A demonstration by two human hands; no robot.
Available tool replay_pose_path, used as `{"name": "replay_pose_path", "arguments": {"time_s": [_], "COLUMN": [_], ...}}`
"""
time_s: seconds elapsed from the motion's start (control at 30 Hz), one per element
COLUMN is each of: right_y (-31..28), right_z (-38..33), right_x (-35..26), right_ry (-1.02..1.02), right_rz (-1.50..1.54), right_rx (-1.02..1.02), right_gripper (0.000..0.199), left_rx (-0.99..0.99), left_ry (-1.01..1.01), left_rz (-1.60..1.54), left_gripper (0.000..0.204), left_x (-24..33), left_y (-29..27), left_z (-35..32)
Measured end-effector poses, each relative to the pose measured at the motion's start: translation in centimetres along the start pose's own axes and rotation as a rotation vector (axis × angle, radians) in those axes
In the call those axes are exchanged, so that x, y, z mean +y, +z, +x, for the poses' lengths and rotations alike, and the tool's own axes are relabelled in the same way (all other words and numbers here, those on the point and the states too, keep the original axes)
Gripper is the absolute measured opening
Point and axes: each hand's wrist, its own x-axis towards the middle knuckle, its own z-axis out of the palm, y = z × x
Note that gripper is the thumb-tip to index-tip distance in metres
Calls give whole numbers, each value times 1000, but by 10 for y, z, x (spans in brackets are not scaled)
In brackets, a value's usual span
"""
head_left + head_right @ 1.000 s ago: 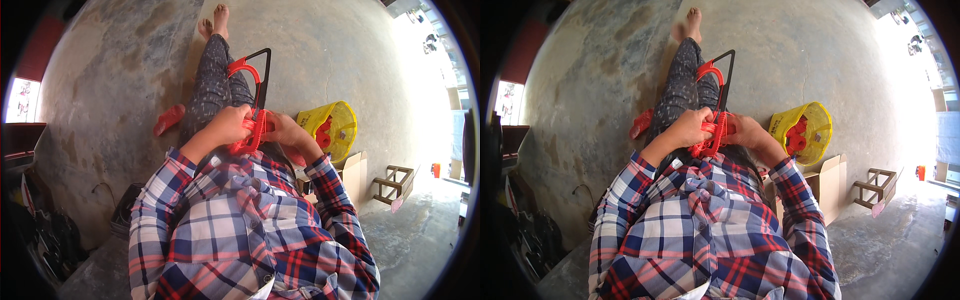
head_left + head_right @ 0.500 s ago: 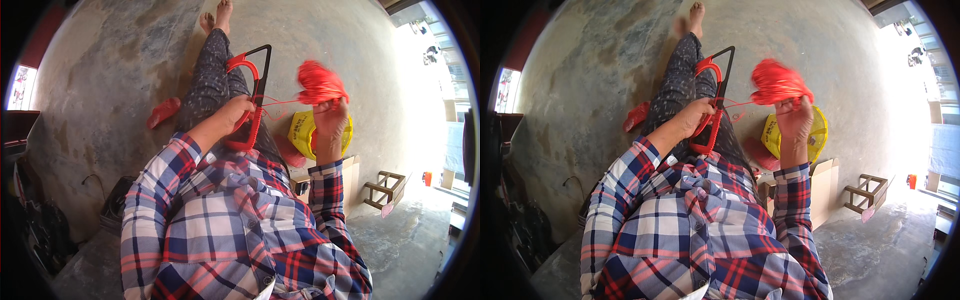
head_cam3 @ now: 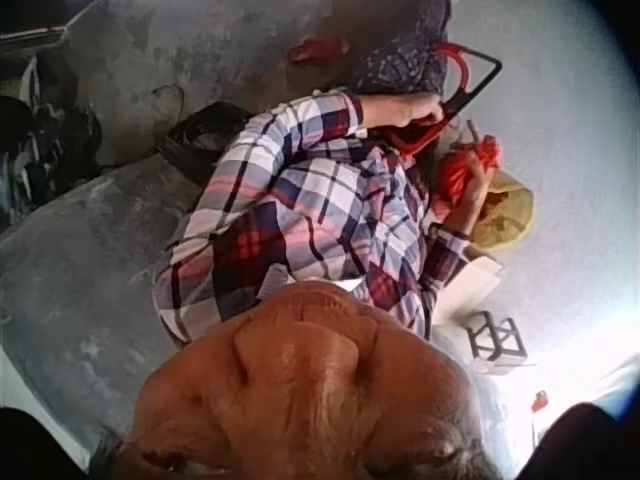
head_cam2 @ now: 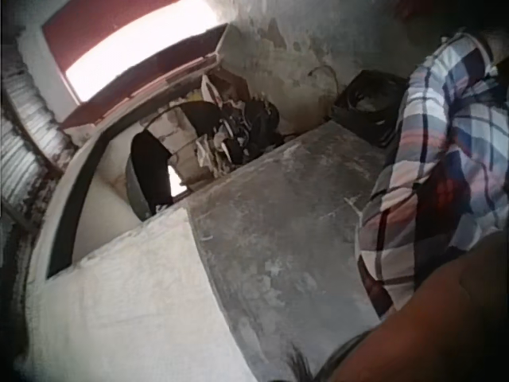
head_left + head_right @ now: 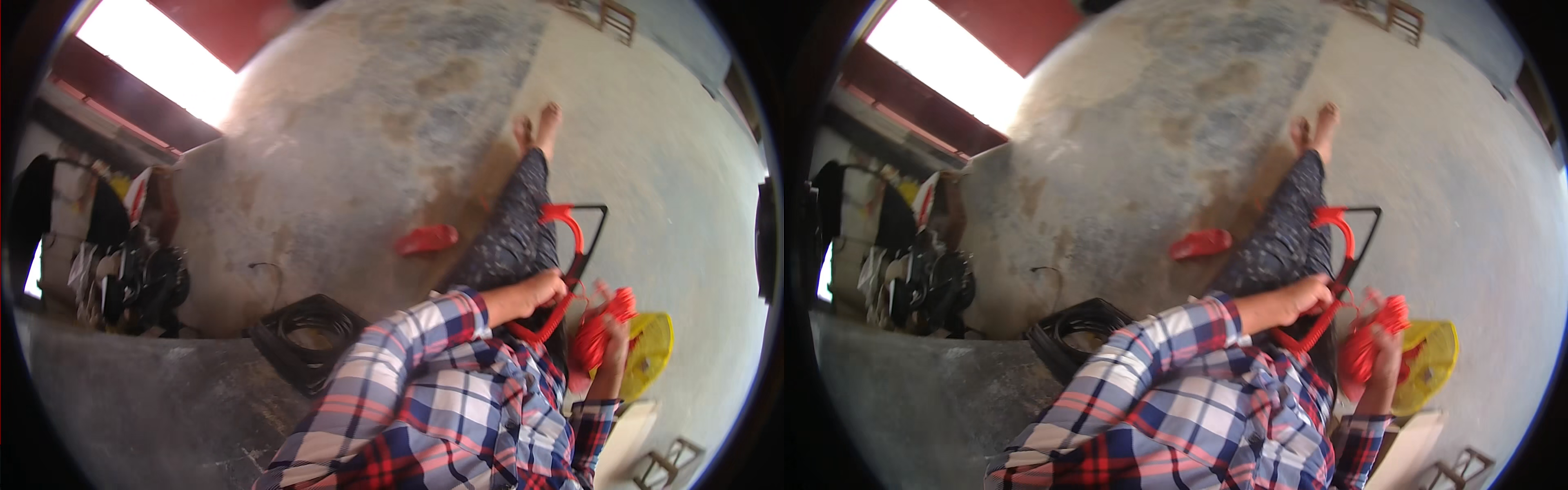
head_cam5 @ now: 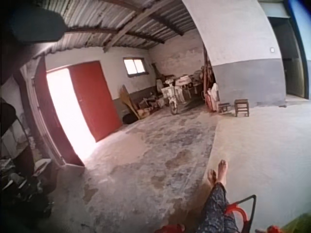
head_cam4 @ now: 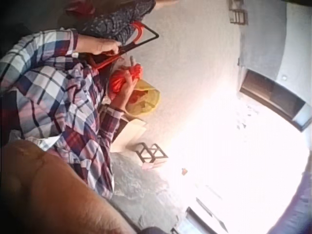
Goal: Winding a red rope around a red plastic circular frame while sitting on the floor.
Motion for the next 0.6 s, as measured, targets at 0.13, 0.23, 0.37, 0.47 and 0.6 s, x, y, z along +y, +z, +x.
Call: {"name": "replay_pose_path", "arguments": {"time_s": [0.13, 0.23, 0.37, 0.47, 0.6], "right_y": [14, 17, 56, 75, 73], "right_z": [5, 7, -11, -18, -31], "right_x": [18, -10, -26, -20, -27], "right_ry": [197, 42, -57, -25, 18], "right_rz": [-167, 193, 149, 124, 207], "right_rx": [68, 211, 186, 89, 32], "right_gripper": [35, 25, 23, 25, 20], "left_rx": [38, 118, 102, 111, 65], "left_ry": [12, 25, -50, -9, -74], "left_rz": [28, 7, -58, -45, -65], "left_gripper": [19, 8, 18, 18, 14], "left_x": [6, 0, 3, 6, 8], "left_y": [3, 4, 6, -4, -4], "left_z": [-12, -1, 5, -3, -7]}}
